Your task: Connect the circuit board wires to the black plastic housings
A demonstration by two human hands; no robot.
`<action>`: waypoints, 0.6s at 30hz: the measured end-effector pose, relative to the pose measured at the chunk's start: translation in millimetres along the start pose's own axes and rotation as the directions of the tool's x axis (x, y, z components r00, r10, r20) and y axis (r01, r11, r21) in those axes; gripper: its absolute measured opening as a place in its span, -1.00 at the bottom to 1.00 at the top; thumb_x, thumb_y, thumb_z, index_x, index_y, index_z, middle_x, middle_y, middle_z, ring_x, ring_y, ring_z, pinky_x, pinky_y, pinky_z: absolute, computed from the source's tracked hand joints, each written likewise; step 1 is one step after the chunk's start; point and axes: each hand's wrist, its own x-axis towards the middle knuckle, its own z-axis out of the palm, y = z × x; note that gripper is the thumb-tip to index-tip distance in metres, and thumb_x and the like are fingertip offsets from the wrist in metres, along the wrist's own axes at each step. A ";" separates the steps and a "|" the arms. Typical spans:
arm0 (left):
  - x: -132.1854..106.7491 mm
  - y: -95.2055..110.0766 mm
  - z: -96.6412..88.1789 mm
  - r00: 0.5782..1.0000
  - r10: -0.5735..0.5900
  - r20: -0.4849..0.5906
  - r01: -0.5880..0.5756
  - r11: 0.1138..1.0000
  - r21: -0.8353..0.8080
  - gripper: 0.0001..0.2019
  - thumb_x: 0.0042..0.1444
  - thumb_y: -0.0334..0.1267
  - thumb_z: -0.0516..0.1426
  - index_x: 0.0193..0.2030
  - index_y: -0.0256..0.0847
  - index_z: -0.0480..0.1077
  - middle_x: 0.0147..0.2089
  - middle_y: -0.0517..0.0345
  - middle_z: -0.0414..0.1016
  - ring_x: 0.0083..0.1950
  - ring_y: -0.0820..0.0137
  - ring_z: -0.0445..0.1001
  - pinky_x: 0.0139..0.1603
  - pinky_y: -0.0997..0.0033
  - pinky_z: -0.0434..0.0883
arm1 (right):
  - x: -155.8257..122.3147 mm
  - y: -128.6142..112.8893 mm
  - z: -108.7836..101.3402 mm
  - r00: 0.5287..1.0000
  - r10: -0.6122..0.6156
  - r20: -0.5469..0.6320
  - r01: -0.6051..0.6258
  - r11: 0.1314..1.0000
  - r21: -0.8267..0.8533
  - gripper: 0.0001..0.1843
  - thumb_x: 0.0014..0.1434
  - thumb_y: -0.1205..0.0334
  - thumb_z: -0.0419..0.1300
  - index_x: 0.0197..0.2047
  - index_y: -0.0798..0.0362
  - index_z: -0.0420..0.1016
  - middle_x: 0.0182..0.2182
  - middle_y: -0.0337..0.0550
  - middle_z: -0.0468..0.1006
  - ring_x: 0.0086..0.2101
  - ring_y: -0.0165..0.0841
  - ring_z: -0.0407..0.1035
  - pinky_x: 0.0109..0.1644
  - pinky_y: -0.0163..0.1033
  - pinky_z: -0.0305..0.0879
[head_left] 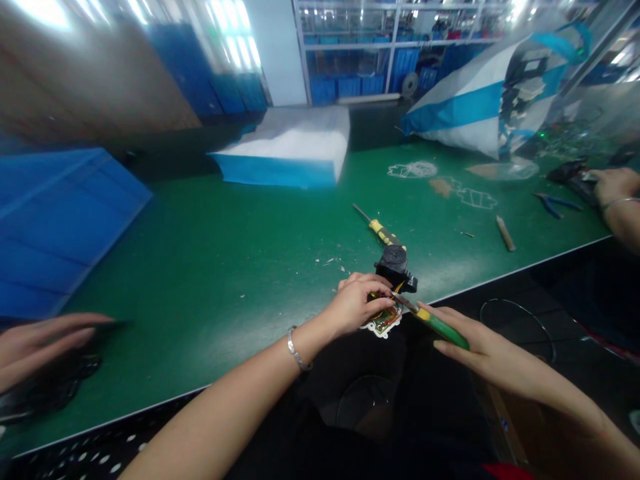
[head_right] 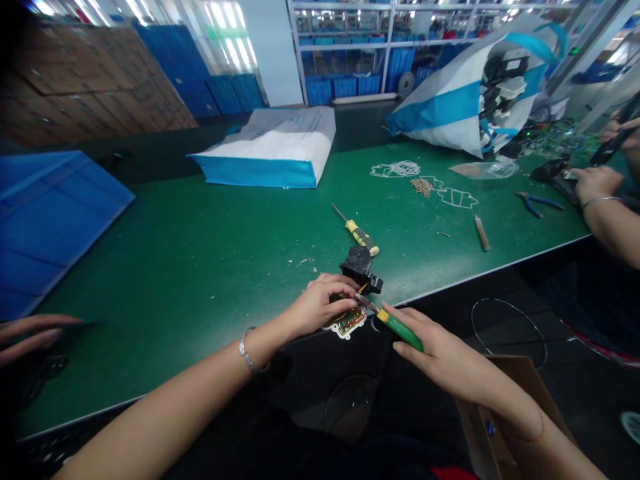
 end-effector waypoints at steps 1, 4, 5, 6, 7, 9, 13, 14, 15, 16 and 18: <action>0.2 -0.5 0.2 1.000 0.003 0.003 -0.003 1.000 0.001 -0.80 0.19 -0.05 0.11 -0.20 -0.05 0.49 0.03 0.25 0.47 0.04 0.27 0.33 0.13 0.15 0.20 | 0.3 1.5 -1.7 1.000 0.002 0.008 -0.002 1.000 -0.021 -0.34 0.23 -0.07 0.06 0.35 -0.18 0.03 0.29 -0.19 0.14 0.25 -0.11 0.04 0.35 0.07 -0.12; 1.0 -1.0 0.4 1.000 -0.006 0.016 0.006 1.000 0.006 -0.80 0.19 -0.06 0.11 -0.19 -0.05 0.49 0.02 0.22 0.47 0.04 0.25 0.33 0.13 0.13 0.20 | 2.0 3.2 -7.0 0.999 -0.006 0.032 0.008 0.998 -0.062 -0.34 0.23 -0.06 0.06 0.35 -0.22 0.01 0.28 -0.22 0.15 0.25 -0.12 0.04 0.35 0.07 -0.11; 1.2 -0.8 0.3 1.000 -0.011 0.021 0.011 1.000 0.008 -0.80 0.18 -0.05 0.11 -0.19 -0.05 0.49 0.02 0.21 0.47 0.04 0.24 0.33 0.13 0.13 0.20 | 2.8 2.6 -8.9 0.999 -0.012 0.039 0.015 0.998 -0.068 -0.34 0.23 -0.05 0.07 0.35 -0.21 0.02 0.27 -0.22 0.17 0.24 -0.11 0.06 0.35 0.06 -0.10; 1.4 -0.6 0.1 1.000 -0.015 0.022 0.015 1.000 0.010 -0.80 0.18 -0.05 0.12 -0.19 -0.05 0.49 0.02 0.21 0.47 0.04 0.24 0.33 0.13 0.12 0.20 | 3.6 1.5 -10.7 0.999 -0.019 0.044 0.022 0.997 -0.070 -0.34 0.22 -0.05 0.08 0.35 -0.20 0.04 0.27 -0.22 0.18 0.23 -0.10 0.07 0.34 0.06 -0.09; 1.4 -0.2 -0.1 1.000 -0.015 0.022 0.015 1.000 0.011 -0.80 0.18 -0.05 0.12 -0.20 -0.05 0.49 0.02 0.21 0.47 0.05 0.23 0.33 0.13 0.12 0.20 | 4.5 0.0 -12.5 0.999 -0.024 0.048 0.028 0.997 -0.070 -0.34 0.22 -0.05 0.08 0.34 -0.19 0.05 0.26 -0.21 0.20 0.22 -0.10 0.09 0.34 0.05 -0.07; 1.3 0.3 -0.6 1.000 -0.010 0.015 0.010 1.000 0.013 -0.80 0.17 -0.05 0.12 -0.21 -0.06 0.49 0.03 0.22 0.47 0.06 0.23 0.32 0.12 0.12 0.21 | 6.2 -3.2 -15.5 0.998 -0.028 0.057 0.031 0.997 -0.068 -0.34 0.22 -0.04 0.09 0.34 -0.16 0.06 0.25 -0.20 0.22 0.21 -0.09 0.12 0.33 0.05 -0.05; 1.0 -0.5 -0.5 1.000 0.013 0.006 -0.013 1.000 0.016 -0.80 0.18 -0.04 0.12 -0.21 -0.05 0.50 0.03 0.24 0.47 0.06 0.24 0.32 0.12 0.14 0.21 | 8.2 -5.9 -18.2 0.996 -0.013 0.085 0.019 0.997 -0.069 -0.32 0.22 -0.05 0.08 0.36 -0.15 0.02 0.26 -0.20 0.20 0.22 -0.09 0.10 0.33 0.08 -0.07; 1.1 -1.0 -0.1 1.000 0.019 0.005 -0.019 1.000 0.018 -0.80 0.18 -0.04 0.12 -0.20 -0.04 0.50 0.03 0.24 0.47 0.06 0.24 0.32 0.12 0.14 0.21 | 8.4 -5.6 -18.2 0.996 -0.009 0.087 0.016 0.997 -0.073 -0.32 0.22 -0.06 0.08 0.36 -0.15 0.02 0.27 -0.20 0.19 0.23 -0.09 0.09 0.33 0.09 -0.08; 1.2 -1.5 0.2 1.000 0.024 0.004 -0.024 1.000 0.020 -0.80 0.18 -0.04 0.11 -0.20 -0.04 0.50 0.02 0.25 0.47 0.06 0.25 0.32 0.13 0.14 0.21 | 8.5 -4.9 -18.2 0.996 -0.006 0.087 0.013 0.997 -0.076 -0.32 0.22 -0.06 0.08 0.36 -0.14 0.02 0.27 -0.19 0.19 0.23 -0.09 0.08 0.33 0.09 -0.08; 1.4 -1.9 0.6 1.000 0.027 0.005 -0.027 0.999 0.023 -0.80 0.18 -0.04 0.11 -0.20 -0.04 0.50 0.02 0.25 0.47 0.06 0.25 0.32 0.13 0.14 0.21 | 8.6 -4.2 -18.1 0.996 -0.004 0.085 0.010 0.997 -0.077 -0.32 0.22 -0.06 0.08 0.36 -0.14 0.04 0.27 -0.19 0.19 0.23 -0.08 0.09 0.33 0.10 -0.09; 1.9 -2.2 1.1 1.000 0.027 0.009 -0.027 0.999 0.029 -0.79 0.19 -0.04 0.11 -0.20 -0.04 0.50 0.02 0.23 0.47 0.06 0.25 0.32 0.13 0.13 0.20 | 8.5 -2.9 -17.9 0.997 -0.003 0.079 0.009 0.998 -0.068 -0.32 0.21 -0.07 0.09 0.35 -0.13 0.07 0.27 -0.19 0.19 0.23 -0.07 0.09 0.34 0.09 -0.08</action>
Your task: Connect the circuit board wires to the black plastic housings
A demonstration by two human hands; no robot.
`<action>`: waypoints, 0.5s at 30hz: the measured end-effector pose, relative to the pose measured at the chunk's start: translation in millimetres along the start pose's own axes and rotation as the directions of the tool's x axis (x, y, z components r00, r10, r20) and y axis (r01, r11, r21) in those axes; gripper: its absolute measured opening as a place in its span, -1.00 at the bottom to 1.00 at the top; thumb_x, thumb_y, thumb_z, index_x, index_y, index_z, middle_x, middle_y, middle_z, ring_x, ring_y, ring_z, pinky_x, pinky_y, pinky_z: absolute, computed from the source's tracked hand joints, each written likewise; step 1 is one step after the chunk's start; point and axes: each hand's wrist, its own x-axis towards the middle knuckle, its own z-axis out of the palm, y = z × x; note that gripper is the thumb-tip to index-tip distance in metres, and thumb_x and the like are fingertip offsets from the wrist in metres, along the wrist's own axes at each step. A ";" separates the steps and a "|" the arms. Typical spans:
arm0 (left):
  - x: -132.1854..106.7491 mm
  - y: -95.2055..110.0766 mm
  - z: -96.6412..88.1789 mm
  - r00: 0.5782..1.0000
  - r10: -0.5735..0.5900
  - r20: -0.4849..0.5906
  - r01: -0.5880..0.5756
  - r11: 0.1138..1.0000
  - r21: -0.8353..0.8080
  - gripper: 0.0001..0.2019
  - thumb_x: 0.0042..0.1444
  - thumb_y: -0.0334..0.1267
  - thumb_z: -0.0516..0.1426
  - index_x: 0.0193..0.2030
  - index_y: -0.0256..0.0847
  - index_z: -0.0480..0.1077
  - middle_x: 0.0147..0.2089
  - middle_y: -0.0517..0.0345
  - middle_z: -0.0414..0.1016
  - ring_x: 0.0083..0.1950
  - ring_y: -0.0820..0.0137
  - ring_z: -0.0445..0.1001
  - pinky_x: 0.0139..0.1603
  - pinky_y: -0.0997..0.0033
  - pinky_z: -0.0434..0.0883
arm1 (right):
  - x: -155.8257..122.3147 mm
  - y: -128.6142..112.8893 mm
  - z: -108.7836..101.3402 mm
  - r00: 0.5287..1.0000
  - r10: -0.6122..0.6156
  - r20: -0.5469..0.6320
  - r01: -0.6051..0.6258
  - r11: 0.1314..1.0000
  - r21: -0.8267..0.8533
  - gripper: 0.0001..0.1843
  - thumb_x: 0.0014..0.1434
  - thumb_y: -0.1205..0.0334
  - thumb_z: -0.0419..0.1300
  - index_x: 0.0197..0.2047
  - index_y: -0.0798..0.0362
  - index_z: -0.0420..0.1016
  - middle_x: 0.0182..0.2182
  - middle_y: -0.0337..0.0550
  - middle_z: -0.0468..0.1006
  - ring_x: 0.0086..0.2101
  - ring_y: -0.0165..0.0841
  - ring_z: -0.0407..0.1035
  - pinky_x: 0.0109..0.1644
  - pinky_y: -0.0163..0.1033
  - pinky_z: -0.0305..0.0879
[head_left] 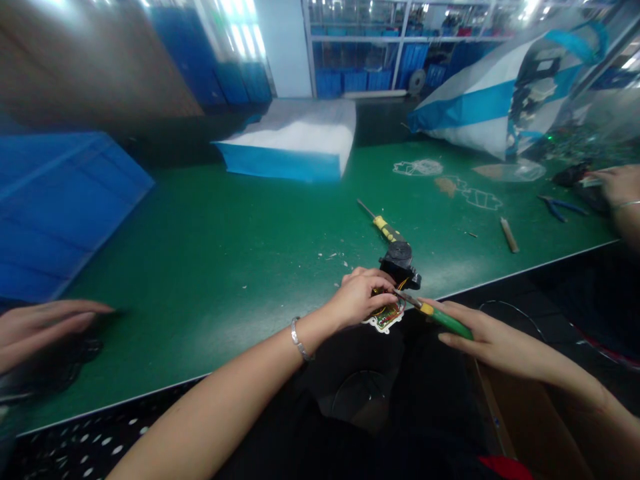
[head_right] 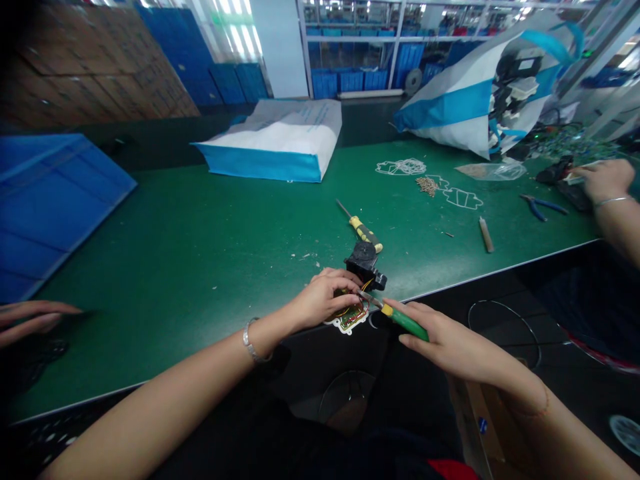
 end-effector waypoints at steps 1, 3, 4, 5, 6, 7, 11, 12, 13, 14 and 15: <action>0.2 0.1 0.0 1.000 -0.002 0.004 0.002 1.000 0.002 -0.79 0.19 -0.05 0.11 -0.20 -0.04 0.50 0.02 0.22 0.47 0.07 0.25 0.32 0.14 0.13 0.20 | 0.0 0.4 0.0 1.000 -0.001 -0.002 0.001 1.000 0.007 -0.32 0.20 -0.07 0.10 0.34 -0.13 0.08 0.27 -0.19 0.19 0.23 -0.07 0.09 0.34 0.09 -0.08; 0.5 0.4 -0.2 1.000 -0.001 0.013 0.001 1.000 0.002 -0.79 0.19 -0.05 0.10 -0.19 -0.05 0.50 0.03 0.20 0.47 0.08 0.25 0.32 0.15 0.13 0.20 | 0.0 0.5 -0.1 1.000 -0.005 0.003 0.005 1.000 0.018 -0.31 0.20 -0.06 0.11 0.34 -0.14 0.08 0.27 -0.20 0.19 0.23 -0.08 0.08 0.34 0.08 -0.08; 0.6 0.6 -0.4 1.000 0.001 0.015 -0.001 1.000 0.000 -0.79 0.20 -0.06 0.10 -0.19 -0.05 0.50 0.03 0.20 0.46 0.08 0.25 0.32 0.15 0.13 0.19 | 0.1 0.2 -0.2 1.000 -0.009 0.009 0.008 1.000 0.022 -0.31 0.19 -0.06 0.11 0.34 -0.14 0.07 0.28 -0.20 0.18 0.23 -0.08 0.08 0.34 0.08 -0.08; 0.6 0.7 -0.6 1.000 0.006 0.016 -0.006 1.000 -0.001 -0.80 0.20 -0.06 0.10 -0.20 -0.05 0.50 0.03 0.20 0.47 0.09 0.26 0.32 0.15 0.14 0.19 | 0.2 -0.1 -0.3 1.000 -0.011 0.018 0.011 1.000 0.025 -0.31 0.20 -0.06 0.11 0.35 -0.14 0.06 0.28 -0.20 0.17 0.23 -0.08 0.08 0.33 0.07 -0.07; 0.7 0.6 -0.6 1.000 0.013 0.015 -0.013 1.000 -0.002 -0.80 0.20 -0.06 0.10 -0.19 -0.05 0.50 0.03 0.21 0.47 0.09 0.26 0.32 0.16 0.14 0.19 | 0.5 -0.6 -0.4 1.000 -0.014 0.027 0.013 0.999 0.030 -0.31 0.20 -0.05 0.10 0.35 -0.14 0.04 0.28 -0.21 0.16 0.23 -0.09 0.08 0.33 0.07 -0.07; 0.8 0.4 -0.5 1.000 0.019 0.011 -0.019 1.000 -0.001 -0.80 0.20 -0.06 0.10 -0.19 -0.05 0.50 0.02 0.21 0.47 0.08 0.27 0.32 0.16 0.15 0.19 | 0.9 -1.1 -0.4 0.999 -0.016 0.035 0.014 0.999 0.035 -0.31 0.21 -0.05 0.10 0.36 -0.15 0.02 0.29 -0.21 0.15 0.23 -0.10 0.08 0.33 0.06 -0.06; 0.6 -0.8 0.8 1.000 0.020 -0.003 -0.020 1.000 0.010 -0.79 0.19 -0.05 0.10 -0.19 -0.04 0.50 0.02 0.22 0.47 0.07 0.26 0.32 0.15 0.16 0.20 | 4.3 -4.1 0.6 1.000 -0.016 0.016 0.015 0.998 0.064 -0.32 0.20 -0.05 0.10 0.35 -0.14 0.06 0.27 -0.22 0.20 0.22 -0.11 0.11 0.33 0.04 -0.05; 0.5 -1.0 1.2 1.000 0.017 -0.007 -0.017 1.000 0.012 -0.79 0.19 -0.04 0.10 -0.19 -0.04 0.50 0.03 0.22 0.46 0.07 0.25 0.31 0.14 0.15 0.20 | 5.5 -5.0 1.1 1.000 -0.014 0.007 0.013 0.997 0.075 -0.32 0.19 -0.06 0.11 0.34 -0.13 0.09 0.25 -0.22 0.23 0.21 -0.10 0.13 0.32 0.04 -0.04; 0.3 -1.1 1.5 1.000 0.014 -0.008 -0.014 1.000 0.012 -0.79 0.20 -0.04 0.09 -0.20 -0.04 0.50 0.03 0.23 0.46 0.07 0.25 0.31 0.14 0.15 0.20 | 6.8 -6.0 1.8 1.000 -0.008 -0.001 0.008 0.996 0.088 -0.32 0.18 -0.07 0.11 0.33 -0.12 0.12 0.22 -0.22 0.27 0.19 -0.09 0.16 0.31 0.05 -0.01; 0.2 -1.0 1.7 1.000 0.011 -0.009 -0.011 1.000 0.011 -0.79 0.20 -0.04 0.09 -0.20 -0.04 0.50 0.02 0.23 0.46 0.07 0.25 0.31 0.14 0.15 0.21 | 8.0 -6.8 2.7 1.000 0.000 -0.005 0.001 0.995 0.100 -0.33 0.18 -0.08 0.11 0.32 -0.12 0.14 0.20 -0.21 0.31 0.17 -0.08 0.20 0.29 0.05 0.03; 0.2 -0.9 1.9 1.000 0.008 -0.009 -0.008 1.000 0.009 -0.79 0.19 -0.04 0.09 -0.20 -0.04 0.50 0.02 0.23 0.46 0.06 0.25 0.31 0.13 0.16 0.21 | 9.1 -7.5 3.8 1.000 0.010 -0.005 -0.010 0.994 0.106 -0.34 0.18 -0.08 0.11 0.31 -0.11 0.16 0.17 -0.21 0.35 0.13 -0.07 0.25 0.26 0.05 0.09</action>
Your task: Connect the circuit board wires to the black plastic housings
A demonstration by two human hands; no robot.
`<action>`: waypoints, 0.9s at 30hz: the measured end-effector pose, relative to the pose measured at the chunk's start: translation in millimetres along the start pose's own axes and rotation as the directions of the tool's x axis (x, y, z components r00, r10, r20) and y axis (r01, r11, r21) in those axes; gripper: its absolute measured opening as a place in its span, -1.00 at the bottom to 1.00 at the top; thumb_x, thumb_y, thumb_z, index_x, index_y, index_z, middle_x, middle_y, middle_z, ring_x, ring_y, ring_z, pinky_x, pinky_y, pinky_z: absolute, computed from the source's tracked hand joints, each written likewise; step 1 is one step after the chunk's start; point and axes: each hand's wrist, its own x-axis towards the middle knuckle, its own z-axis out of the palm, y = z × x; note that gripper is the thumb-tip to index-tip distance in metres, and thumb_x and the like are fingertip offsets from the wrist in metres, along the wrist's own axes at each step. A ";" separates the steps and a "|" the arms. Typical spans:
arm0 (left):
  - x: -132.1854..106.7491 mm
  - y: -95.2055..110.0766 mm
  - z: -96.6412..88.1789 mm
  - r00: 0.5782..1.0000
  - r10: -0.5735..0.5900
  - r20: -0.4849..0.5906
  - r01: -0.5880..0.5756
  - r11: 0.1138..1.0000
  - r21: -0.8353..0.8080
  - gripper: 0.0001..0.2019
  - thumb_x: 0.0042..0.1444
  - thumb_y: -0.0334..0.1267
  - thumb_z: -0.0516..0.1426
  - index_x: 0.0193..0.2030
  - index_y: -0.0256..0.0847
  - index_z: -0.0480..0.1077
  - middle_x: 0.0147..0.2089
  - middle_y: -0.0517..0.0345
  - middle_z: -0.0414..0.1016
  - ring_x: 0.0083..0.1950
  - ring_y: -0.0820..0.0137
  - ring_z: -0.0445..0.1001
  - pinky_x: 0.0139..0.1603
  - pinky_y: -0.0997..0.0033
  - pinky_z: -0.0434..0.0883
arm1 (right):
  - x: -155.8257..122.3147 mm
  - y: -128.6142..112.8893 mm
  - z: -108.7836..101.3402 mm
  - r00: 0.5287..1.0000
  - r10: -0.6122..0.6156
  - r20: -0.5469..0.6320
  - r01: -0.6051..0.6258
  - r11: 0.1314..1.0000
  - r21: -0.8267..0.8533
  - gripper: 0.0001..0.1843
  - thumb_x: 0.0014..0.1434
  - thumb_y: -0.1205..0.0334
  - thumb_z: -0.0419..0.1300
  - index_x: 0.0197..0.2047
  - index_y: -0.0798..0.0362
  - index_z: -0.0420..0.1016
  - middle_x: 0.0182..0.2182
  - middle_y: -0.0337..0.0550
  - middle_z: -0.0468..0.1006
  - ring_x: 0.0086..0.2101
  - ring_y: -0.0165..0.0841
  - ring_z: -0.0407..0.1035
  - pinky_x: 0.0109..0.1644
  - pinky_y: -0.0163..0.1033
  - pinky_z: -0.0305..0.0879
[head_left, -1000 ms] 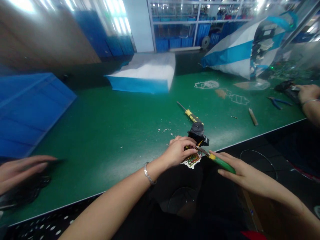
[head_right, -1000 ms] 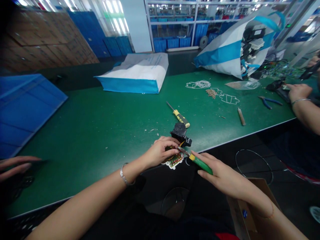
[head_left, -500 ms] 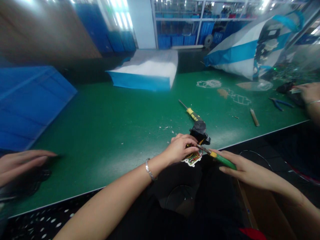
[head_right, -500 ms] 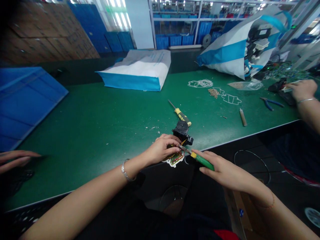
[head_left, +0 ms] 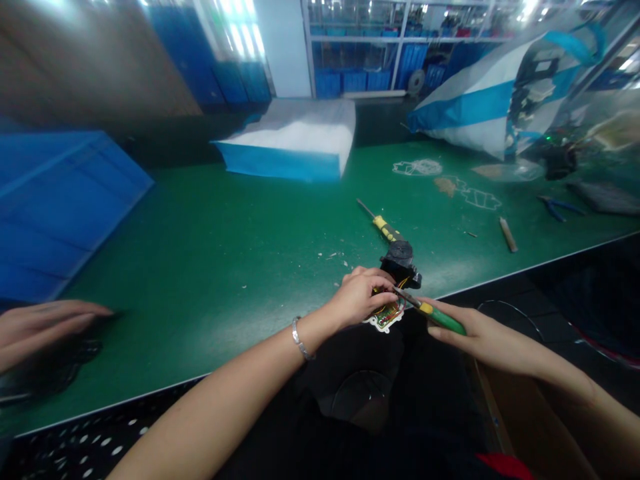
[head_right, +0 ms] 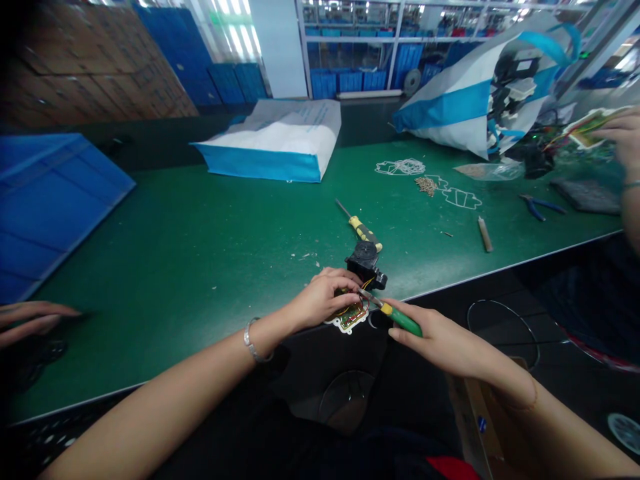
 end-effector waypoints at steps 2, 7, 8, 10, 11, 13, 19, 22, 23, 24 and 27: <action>0.1 0.2 0.1 1.000 -0.011 0.000 0.011 1.000 -0.002 -0.78 0.19 -0.04 0.10 -0.19 -0.04 0.50 0.01 0.22 0.47 0.06 0.25 0.32 0.13 0.16 0.21 | 1.8 -0.4 3.0 1.000 0.023 -0.022 -0.023 1.000 -0.010 -0.39 0.19 -0.09 0.10 0.27 -0.10 0.23 0.10 -0.19 0.43 0.05 -0.07 0.34 0.18 0.02 0.21; 0.7 -0.8 0.6 1.000 -0.015 0.004 0.015 1.000 -0.002 -0.78 0.19 -0.04 0.10 -0.17 -0.04 0.49 0.02 0.21 0.46 0.05 0.24 0.31 0.12 0.16 0.22 | 4.2 0.4 11.1 0.993 0.054 -0.102 -0.059 0.997 -0.051 -0.47 0.18 -0.12 0.07 0.11 -0.01 0.41 -0.11 -0.11 0.56 -0.13 -0.08 0.44 -0.04 -0.08 0.34; 0.8 -1.0 0.7 1.000 -0.014 0.004 0.014 1.000 -0.002 -0.78 0.19 -0.04 0.10 -0.17 -0.04 0.49 0.02 0.21 0.46 0.05 0.24 0.31 0.12 0.15 0.22 | 4.6 0.5 12.3 0.993 0.055 -0.101 -0.061 0.997 -0.054 -0.48 0.19 -0.12 0.07 0.10 0.00 0.41 -0.13 -0.10 0.57 -0.15 -0.08 0.45 -0.07 -0.09 0.35; 0.9 -1.1 0.7 1.000 -0.014 0.003 0.014 1.000 -0.002 -0.79 0.18 -0.04 0.11 -0.17 -0.04 0.49 0.02 0.22 0.46 0.05 0.24 0.31 0.11 0.16 0.23 | 5.5 1.5 14.6 0.993 0.047 -0.108 -0.054 0.996 -0.065 -0.50 0.20 -0.10 0.06 0.08 0.02 0.41 -0.13 -0.08 0.57 -0.15 -0.09 0.45 -0.06 -0.10 0.34; 0.9 -0.9 0.5 1.000 -0.015 0.003 0.015 1.000 -0.001 -0.79 0.18 -0.04 0.11 -0.18 -0.04 0.49 0.01 0.23 0.46 0.04 0.24 0.32 0.11 0.16 0.23 | 6.0 2.7 15.9 0.993 0.041 -0.115 -0.049 0.996 -0.068 -0.51 0.21 -0.10 0.06 0.07 0.02 0.41 -0.12 -0.08 0.56 -0.13 -0.10 0.44 -0.04 -0.10 0.33; 0.9 -0.1 -0.1 1.000 -0.018 0.003 0.018 1.000 0.003 -0.79 0.18 -0.05 0.11 -0.18 -0.05 0.50 0.01 0.23 0.47 0.03 0.25 0.32 0.11 0.18 0.23 | 7.1 6.5 19.1 0.991 0.031 -0.132 -0.040 0.997 -0.067 -0.52 0.22 -0.08 0.05 0.07 0.03 0.41 -0.11 -0.07 0.55 -0.10 -0.11 0.43 0.01 -0.10 0.30; 1.2 -1.5 0.2 1.000 -0.010 -0.014 0.010 1.000 0.011 -0.80 0.18 -0.06 0.11 -0.18 -0.04 0.49 -0.01 0.26 0.48 0.02 0.28 0.33 0.10 0.22 0.24 | 11.0 20.8 30.0 0.985 0.004 -0.175 -0.010 0.999 -0.030 -0.54 0.23 -0.07 0.07 0.07 0.03 0.41 -0.06 -0.08 0.54 -0.06 -0.14 0.41 0.06 -0.12 0.26; 1.4 -4.4 1.8 1.000 0.001 -0.024 -0.001 1.000 0.015 -0.81 0.18 -0.07 0.12 -0.16 -0.04 0.49 -0.02 0.27 0.49 0.01 0.30 0.34 0.08 0.24 0.25 | 13.1 24.1 34.8 0.980 -0.017 -0.197 0.017 1.000 -0.003 -0.57 0.24 -0.05 0.07 0.05 0.03 0.41 -0.08 -0.10 0.54 -0.06 -0.16 0.41 0.05 -0.13 0.26; 1.4 -4.9 2.1 1.000 0.004 -0.026 -0.004 1.000 0.015 -0.81 0.18 -0.08 0.12 -0.16 -0.04 0.49 -0.01 0.27 0.49 0.01 0.30 0.34 0.08 0.25 0.25 | 13.1 24.6 36.5 0.979 -0.024 -0.200 0.025 1.000 0.003 -0.58 0.24 -0.04 0.07 0.04 0.03 0.41 -0.09 -0.11 0.54 -0.07 -0.17 0.41 0.05 -0.14 0.27; 1.4 -5.1 2.3 1.000 0.006 -0.026 -0.006 1.000 0.014 -0.82 0.18 -0.08 0.13 -0.17 -0.04 0.49 -0.01 0.27 0.49 0.01 0.30 0.34 0.08 0.25 0.25 | 12.4 24.8 38.1 0.978 -0.036 -0.206 0.037 0.999 0.005 -0.59 0.24 -0.03 0.07 0.03 0.03 0.41 -0.09 -0.11 0.54 -0.08 -0.19 0.41 0.04 -0.14 0.27; 1.4 -3.5 1.4 1.000 -0.006 -0.025 0.006 1.000 0.008 -0.84 0.17 -0.10 0.13 -0.19 -0.05 0.50 -0.01 0.28 0.49 0.00 0.30 0.35 0.08 0.25 0.24 | 7.3 24.2 39.9 0.959 -0.115 -0.258 0.109 0.993 -0.035 -0.61 0.23 0.00 0.09 0.04 0.03 0.36 -0.09 -0.10 0.52 -0.09 -0.22 0.40 0.03 -0.17 0.27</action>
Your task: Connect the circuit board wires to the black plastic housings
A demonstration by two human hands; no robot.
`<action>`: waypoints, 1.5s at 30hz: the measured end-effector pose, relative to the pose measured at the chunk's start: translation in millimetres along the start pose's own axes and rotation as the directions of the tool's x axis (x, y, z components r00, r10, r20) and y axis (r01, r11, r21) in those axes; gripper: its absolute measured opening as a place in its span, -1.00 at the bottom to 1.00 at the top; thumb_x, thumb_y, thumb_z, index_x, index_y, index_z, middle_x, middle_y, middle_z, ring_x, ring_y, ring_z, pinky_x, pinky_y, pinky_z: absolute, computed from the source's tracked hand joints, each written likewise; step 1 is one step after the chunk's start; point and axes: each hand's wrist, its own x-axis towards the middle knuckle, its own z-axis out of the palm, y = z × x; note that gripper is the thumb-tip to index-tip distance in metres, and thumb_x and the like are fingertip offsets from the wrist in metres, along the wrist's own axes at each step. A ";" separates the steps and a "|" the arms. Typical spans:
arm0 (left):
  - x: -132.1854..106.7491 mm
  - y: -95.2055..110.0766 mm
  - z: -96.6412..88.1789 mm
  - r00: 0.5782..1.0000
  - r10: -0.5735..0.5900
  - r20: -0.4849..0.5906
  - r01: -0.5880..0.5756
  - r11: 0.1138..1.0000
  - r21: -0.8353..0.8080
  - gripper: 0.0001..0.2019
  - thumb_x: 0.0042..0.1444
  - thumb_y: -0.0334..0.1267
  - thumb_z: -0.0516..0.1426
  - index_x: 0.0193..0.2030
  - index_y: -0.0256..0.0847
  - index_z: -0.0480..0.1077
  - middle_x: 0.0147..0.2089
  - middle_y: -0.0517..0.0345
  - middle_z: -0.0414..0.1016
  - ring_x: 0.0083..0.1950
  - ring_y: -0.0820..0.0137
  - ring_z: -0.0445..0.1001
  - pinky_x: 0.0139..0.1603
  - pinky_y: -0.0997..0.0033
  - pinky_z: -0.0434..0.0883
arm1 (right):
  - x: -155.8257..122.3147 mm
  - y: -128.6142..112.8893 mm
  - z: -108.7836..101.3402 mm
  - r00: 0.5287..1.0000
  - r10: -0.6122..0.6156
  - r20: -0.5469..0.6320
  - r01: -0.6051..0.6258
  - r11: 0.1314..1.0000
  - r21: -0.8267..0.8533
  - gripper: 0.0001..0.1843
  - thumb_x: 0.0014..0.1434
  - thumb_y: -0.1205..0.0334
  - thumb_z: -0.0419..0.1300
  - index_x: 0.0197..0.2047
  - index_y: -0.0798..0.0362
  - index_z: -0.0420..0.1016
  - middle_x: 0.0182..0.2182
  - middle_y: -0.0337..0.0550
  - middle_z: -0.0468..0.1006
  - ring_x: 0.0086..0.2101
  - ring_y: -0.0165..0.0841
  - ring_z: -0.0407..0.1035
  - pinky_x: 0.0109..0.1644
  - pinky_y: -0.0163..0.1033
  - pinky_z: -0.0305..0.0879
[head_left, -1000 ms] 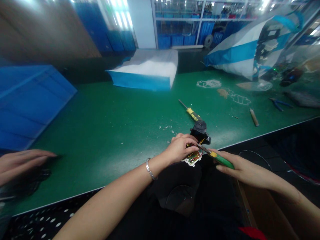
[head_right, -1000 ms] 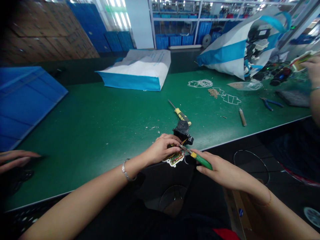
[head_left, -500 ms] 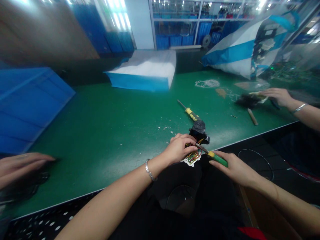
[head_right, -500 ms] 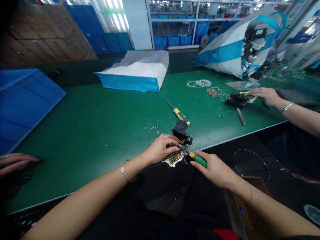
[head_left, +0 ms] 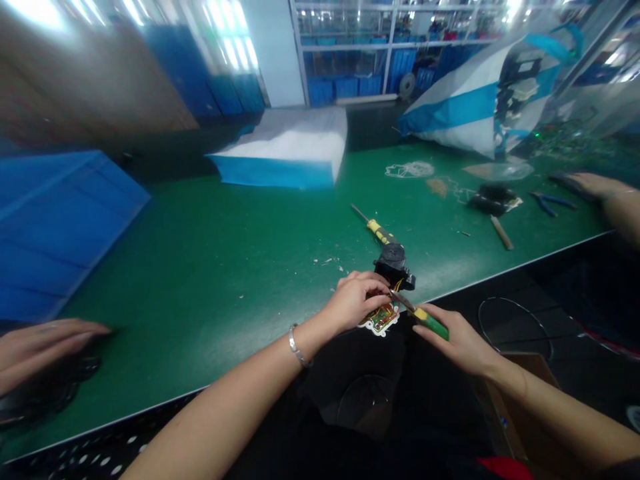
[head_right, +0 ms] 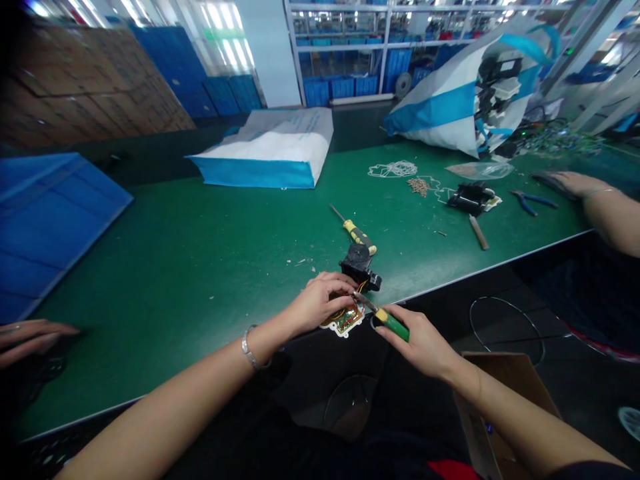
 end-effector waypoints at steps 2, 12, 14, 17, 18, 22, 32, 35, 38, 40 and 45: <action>-0.1 2.0 -1.1 1.000 -0.022 0.002 0.022 1.000 -0.001 -0.83 0.16 -0.10 0.15 -0.20 -0.06 0.50 -0.02 0.26 0.49 0.00 0.30 0.36 0.08 0.26 0.24 | -0.7 0.1 -5.5 0.993 -0.040 -0.111 0.036 0.999 -0.037 -0.58 0.22 0.00 0.11 0.06 0.03 0.32 -0.09 -0.09 0.50 -0.10 -0.23 0.40 0.02 -0.18 0.27; -6.2 10.5 -7.4 1.000 -0.003 0.015 0.001 0.988 0.151 -0.73 0.15 0.02 0.13 -0.09 -0.01 0.43 0.05 0.27 0.44 0.03 0.27 0.32 0.06 0.23 0.27 | 80.2 64.7 -58.1 0.823 -0.057 -0.565 -0.300 0.802 -0.517 -0.34 0.15 -0.05 0.15 0.22 0.15 0.24 -0.04 0.18 0.40 -0.03 0.02 0.30 0.03 0.10 0.26; -7.0 11.7 -9.4 1.000 -0.006 -0.002 0.007 0.973 0.232 -0.69 0.14 0.06 0.12 -0.08 -0.02 0.42 0.10 0.26 0.40 0.06 0.23 0.30 0.05 0.21 0.29 | 84.4 60.5 -54.6 0.801 -0.147 -0.580 -0.253 0.795 -0.551 -0.42 0.15 -0.01 0.16 0.17 0.13 0.30 0.01 0.18 0.36 0.03 0.05 0.23 0.06 0.15 0.22; -6.4 11.0 -9.6 0.997 -0.050 -0.060 0.068 0.935 0.349 -0.65 0.14 0.10 0.09 -0.06 -0.05 0.42 0.16 0.22 0.35 0.07 0.19 0.31 0.03 0.20 0.33 | 71.8 27.3 -35.6 0.740 -0.286 -0.609 -0.050 0.879 -0.474 -0.59 0.20 0.07 0.13 0.07 0.06 0.36 0.04 0.09 0.34 0.07 -0.08 0.21 0.15 0.07 0.18; -6.2 10.6 -9.3 0.994 -0.076 -0.080 0.101 0.919 0.381 -0.63 0.16 0.11 0.07 -0.03 -0.05 0.41 0.17 0.20 0.33 0.07 0.19 0.32 0.02 0.20 0.35 | 64.7 12.6 -25.9 0.736 -0.307 -0.604 0.037 0.908 -0.417 -0.66 0.21 0.09 0.12 0.02 0.04 0.37 -0.02 0.04 0.37 0.03 -0.14 0.26 0.13 0.01 0.22; -9.9 16.5 -17.6 0.983 -0.153 -0.096 0.181 0.871 0.457 -0.47 0.19 0.08 0.03 0.24 -0.05 0.19 0.26 0.07 0.23 0.08 0.17 0.37 -0.03 0.21 0.41 | 43.2 -34.9 18.5 0.866 -0.305 -0.396 0.199 0.937 -0.285 -0.68 0.17 0.06 0.17 -0.05 0.00 0.37 -0.04 -0.01 0.36 -0.01 -0.20 0.29 0.08 -0.08 0.28; 9.5 31.9 -74.9 0.909 0.080 -0.409 0.085 0.925 0.370 -0.42 0.04 -0.28 0.24 0.21 0.06 0.21 0.34 0.13 0.08 0.30 0.21 0.13 0.27 0.11 0.22 | 63.9 -32.0 55.3 0.934 -0.247 -0.256 0.206 0.963 -0.176 -0.57 0.13 0.07 0.22 0.05 -0.03 0.32 0.01 -0.03 0.36 0.03 -0.16 0.24 0.13 0.01 0.21; 37.4 -1.4 -55.2 0.925 -0.050 -0.377 0.057 0.998 0.006 -0.03 -0.12 -0.20 0.35 0.37 -0.07 -0.10 0.37 -0.10 -0.01 0.32 0.14 0.13 0.30 0.07 0.18 | 66.3 -32.7 52.2 0.946 -0.257 -0.199 0.244 0.966 -0.090 -0.60 0.12 0.11 0.23 0.03 -0.03 0.34 -0.04 -0.05 0.39 0.00 -0.16 0.26 0.10 0.01 0.24; 54.9 -28.9 -37.3 0.952 -0.178 -0.249 0.095 0.945 -0.313 -0.24 -0.04 -0.13 0.29 0.28 -0.26 0.11 0.09 -0.14 0.40 0.06 0.19 0.43 0.13 0.13 0.36 | 67.8 -30.1 41.0 0.958 -0.249 -0.143 0.251 0.968 -0.003 -0.59 0.10 0.14 0.25 0.03 -0.06 0.34 -0.04 -0.07 0.39 0.00 -0.18 0.28 0.09 -0.01 0.25; 57.8 -39.0 -35.3 0.943 -0.210 -0.259 0.107 0.926 -0.362 -0.51 -0.01 -0.10 0.26 0.04 -0.29 0.35 -0.08 -0.06 0.50 -0.07 0.23 0.48 0.05 0.19 0.39 | 69.1 -22.3 26.2 0.966 -0.230 -0.117 0.236 0.971 0.037 -0.59 0.11 0.16 0.24 0.04 -0.06 0.35 -0.05 -0.09 0.41 -0.01 -0.20 0.30 0.09 -0.03 0.25; 43.3 -54.0 -61.5 0.674 -0.532 -0.513 0.146 0.776 -0.613 -0.54 -0.08 -0.06 0.29 -0.09 -0.29 0.40 -0.13 0.00 0.52 -0.12 0.30 0.48 0.03 0.25 0.38 | 79.5 12.4 -21.3 0.978 -0.194 -0.078 0.197 0.980 0.035 -0.68 0.13 0.15 0.21 -0.02 -0.05 0.42 -0.06 -0.10 0.44 -0.01 -0.21 0.33 0.12 -0.03 0.24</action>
